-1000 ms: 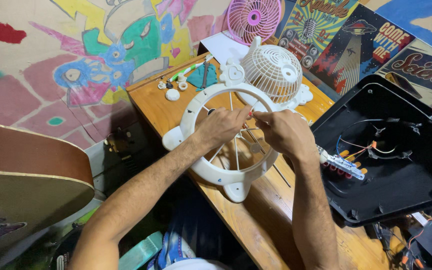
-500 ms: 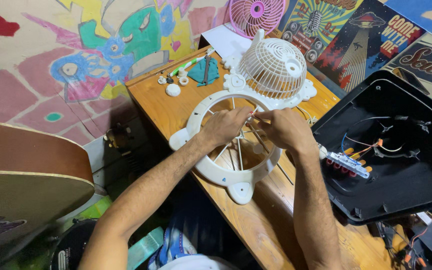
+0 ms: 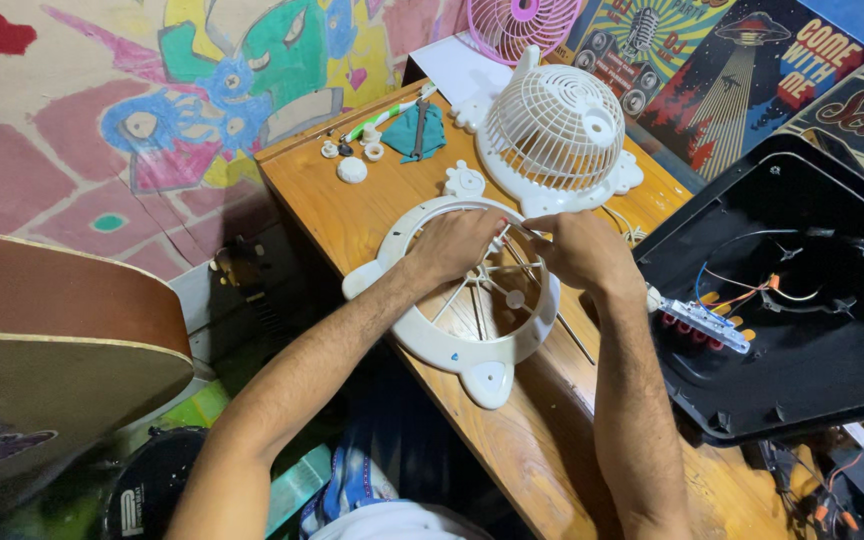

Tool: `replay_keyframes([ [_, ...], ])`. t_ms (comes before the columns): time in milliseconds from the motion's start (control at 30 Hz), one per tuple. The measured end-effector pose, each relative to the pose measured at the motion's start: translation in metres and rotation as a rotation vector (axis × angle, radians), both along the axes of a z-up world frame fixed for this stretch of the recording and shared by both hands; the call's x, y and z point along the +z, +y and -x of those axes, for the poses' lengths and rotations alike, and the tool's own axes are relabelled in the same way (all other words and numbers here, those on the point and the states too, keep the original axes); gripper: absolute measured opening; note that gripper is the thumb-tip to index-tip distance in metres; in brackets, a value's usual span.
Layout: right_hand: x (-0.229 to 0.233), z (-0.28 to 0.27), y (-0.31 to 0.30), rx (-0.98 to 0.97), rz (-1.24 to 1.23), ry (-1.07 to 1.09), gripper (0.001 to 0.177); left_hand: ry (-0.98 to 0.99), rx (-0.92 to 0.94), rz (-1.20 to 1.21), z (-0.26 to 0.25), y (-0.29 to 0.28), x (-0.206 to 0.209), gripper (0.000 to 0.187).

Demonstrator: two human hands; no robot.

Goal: The person disassembles a small white electric fan on a wooden table. They remove the front grille, unscrew and detach the fan blades from the motor, and then remove the rear grille and motor housing. A screwdriver is used to loosen screws during the process.

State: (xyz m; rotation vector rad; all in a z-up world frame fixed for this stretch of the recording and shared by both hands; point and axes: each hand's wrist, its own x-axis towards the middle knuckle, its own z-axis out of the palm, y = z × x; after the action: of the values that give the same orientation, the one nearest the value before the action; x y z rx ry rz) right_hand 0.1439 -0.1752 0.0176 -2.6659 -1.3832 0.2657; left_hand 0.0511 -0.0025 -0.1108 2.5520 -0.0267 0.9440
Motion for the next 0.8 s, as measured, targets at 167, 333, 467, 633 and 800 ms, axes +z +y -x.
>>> replay_keyframes([
  [167, 0.002, 0.005, 0.004, 0.042, -0.039, -0.026, 0.032, -0.04, 0.007, -0.022, 0.008, 0.005, 0.008, 0.016],
  [333, 0.007, 0.017, 0.009, 0.031, -0.139, 0.026, 0.034, -0.082, 0.062, -0.007, 0.028, 0.029, 0.021, 0.014],
  [467, 0.004, 0.027, 0.02, 0.084, -0.21, 0.053, 0.034, -0.124, 0.153, 0.089, 0.05, 0.066, 0.026, 0.014],
  [633, -0.012, 0.04, 0.052, 0.159, -0.262, 0.087, 0.035, -0.184, 0.262, 0.186, 0.069, 0.122, 0.016, 0.018],
  [800, -0.019, 0.05, 0.09, 0.169, -0.204, 0.072, 0.037, -0.162, 0.423, 0.105, 0.07, 0.158, -0.002, 0.021],
])
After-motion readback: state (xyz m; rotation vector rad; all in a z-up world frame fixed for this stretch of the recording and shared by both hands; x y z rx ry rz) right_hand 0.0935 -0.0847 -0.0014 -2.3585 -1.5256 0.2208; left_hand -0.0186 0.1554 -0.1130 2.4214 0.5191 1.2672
